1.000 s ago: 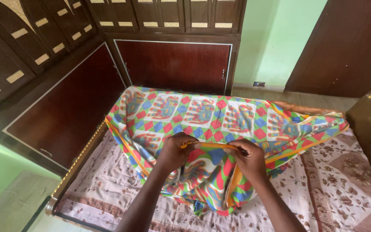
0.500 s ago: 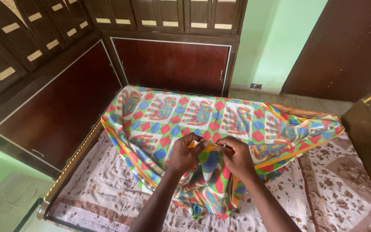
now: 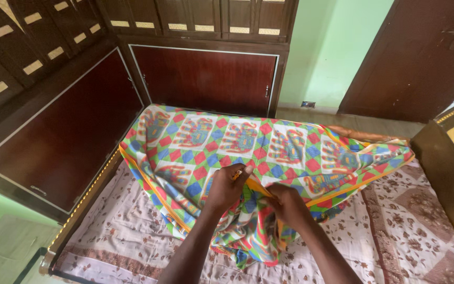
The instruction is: The person folds a patterned fabric sheet on a bed by gathering the edges and folding it into a smaller triangular shape.
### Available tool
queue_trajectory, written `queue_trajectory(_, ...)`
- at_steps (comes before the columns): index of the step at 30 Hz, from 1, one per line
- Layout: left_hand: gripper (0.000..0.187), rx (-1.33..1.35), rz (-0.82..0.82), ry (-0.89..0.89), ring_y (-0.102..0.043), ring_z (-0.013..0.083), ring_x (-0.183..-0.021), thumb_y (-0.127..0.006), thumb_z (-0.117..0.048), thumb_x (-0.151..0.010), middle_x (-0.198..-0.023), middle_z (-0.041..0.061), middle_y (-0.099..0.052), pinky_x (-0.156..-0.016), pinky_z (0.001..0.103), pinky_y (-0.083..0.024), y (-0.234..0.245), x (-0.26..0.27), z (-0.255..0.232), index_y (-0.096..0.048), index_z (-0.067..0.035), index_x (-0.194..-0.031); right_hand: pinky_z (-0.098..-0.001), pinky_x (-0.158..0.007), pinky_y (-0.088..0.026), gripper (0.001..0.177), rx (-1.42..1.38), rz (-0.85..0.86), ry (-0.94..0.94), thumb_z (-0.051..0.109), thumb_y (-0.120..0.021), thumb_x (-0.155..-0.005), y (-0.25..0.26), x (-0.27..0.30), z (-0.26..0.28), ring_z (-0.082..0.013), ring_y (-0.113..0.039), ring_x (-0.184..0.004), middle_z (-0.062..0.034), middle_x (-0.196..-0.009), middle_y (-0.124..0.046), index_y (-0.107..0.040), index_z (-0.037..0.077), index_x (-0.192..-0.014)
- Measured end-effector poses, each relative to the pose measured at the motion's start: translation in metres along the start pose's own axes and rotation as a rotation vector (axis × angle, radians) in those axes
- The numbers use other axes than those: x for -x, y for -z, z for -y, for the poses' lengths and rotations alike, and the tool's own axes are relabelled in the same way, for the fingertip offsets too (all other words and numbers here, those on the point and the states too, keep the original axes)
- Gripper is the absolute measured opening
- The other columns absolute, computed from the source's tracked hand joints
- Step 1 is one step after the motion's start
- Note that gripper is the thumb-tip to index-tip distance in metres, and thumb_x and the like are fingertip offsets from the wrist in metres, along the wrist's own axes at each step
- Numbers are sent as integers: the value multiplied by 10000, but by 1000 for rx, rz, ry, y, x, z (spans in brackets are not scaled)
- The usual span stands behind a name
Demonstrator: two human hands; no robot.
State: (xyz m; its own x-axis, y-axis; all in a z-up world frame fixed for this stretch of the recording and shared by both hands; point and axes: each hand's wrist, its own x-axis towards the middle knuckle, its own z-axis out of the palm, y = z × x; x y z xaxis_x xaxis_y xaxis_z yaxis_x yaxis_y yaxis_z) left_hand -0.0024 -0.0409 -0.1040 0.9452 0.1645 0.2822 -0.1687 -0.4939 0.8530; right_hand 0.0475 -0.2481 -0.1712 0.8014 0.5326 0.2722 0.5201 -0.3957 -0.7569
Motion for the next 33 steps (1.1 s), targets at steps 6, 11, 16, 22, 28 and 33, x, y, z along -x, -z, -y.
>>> queue_trajectory(6, 257, -230, 122, -74, -711, 298, -614, -709, -360, -919, -655, 137, -705, -596, 399, -524, 8, 8, -4, -765, -111, -889, -383, -632, -524, 214, 157, 231, -253, 230, -709, -936, 5, 17, -46, -212, -671, -639, -143, -744, -707, -748, 29, -998)
queue_trajectory(11, 211, -320, 96, -186, -694, 256, -567, -786, -347, -844, -663, 77, -719, -564, 404, -532, 13, 10, 1, -798, -138, -816, -359, -628, -577, 285, -34, 197, -277, 244, -768, -873, 30, 29, -39, -116, -692, -740, -77, -854, -739, -727, 33, -1060)
queue_trajectory(16, 300, -55, 204, 110, -667, 173, -446, -789, -392, -847, -549, 60, -668, -478, 349, -514, 24, 16, -7, -789, -93, -832, -342, -632, -547, 277, -267, 234, -496, 223, -761, -908, 42, 34, -49, -119, -651, -728, 29, -919, -751, -723, 39, -1112)
queue_trajectory(22, 399, 108, 194, 91, -646, 128, -441, -804, -393, -829, -581, 27, -626, -392, 329, -485, 7, 16, 16, -698, -10, -795, -291, -647, -490, 175, -308, 93, -209, 136, -741, -938, 38, 28, -74, -74, -568, -714, -27, -769, -669, -766, -30, -987)
queue_trajectory(28, 529, -63, 124, -51, -524, 128, -445, -753, -487, -914, -525, 81, -544, -430, 340, -391, -8, 11, 51, -701, 0, -713, -284, -677, -532, 66, -41, -59, -40, 52, -685, -917, 42, 29, -45, -91, -653, -734, -31, -762, -728, -689, 0, -957)
queue_trajectory(33, 606, 66, 183, 67, -494, 105, -460, -685, -512, -964, -503, 42, -468, -455, 333, -397, -13, 16, 59, -609, 11, -668, -280, -684, -529, 110, 44, -90, -77, 15, -555, -939, 38, 32, -45, -79, -695, -740, -41, -758, -698, -650, 0, -993)
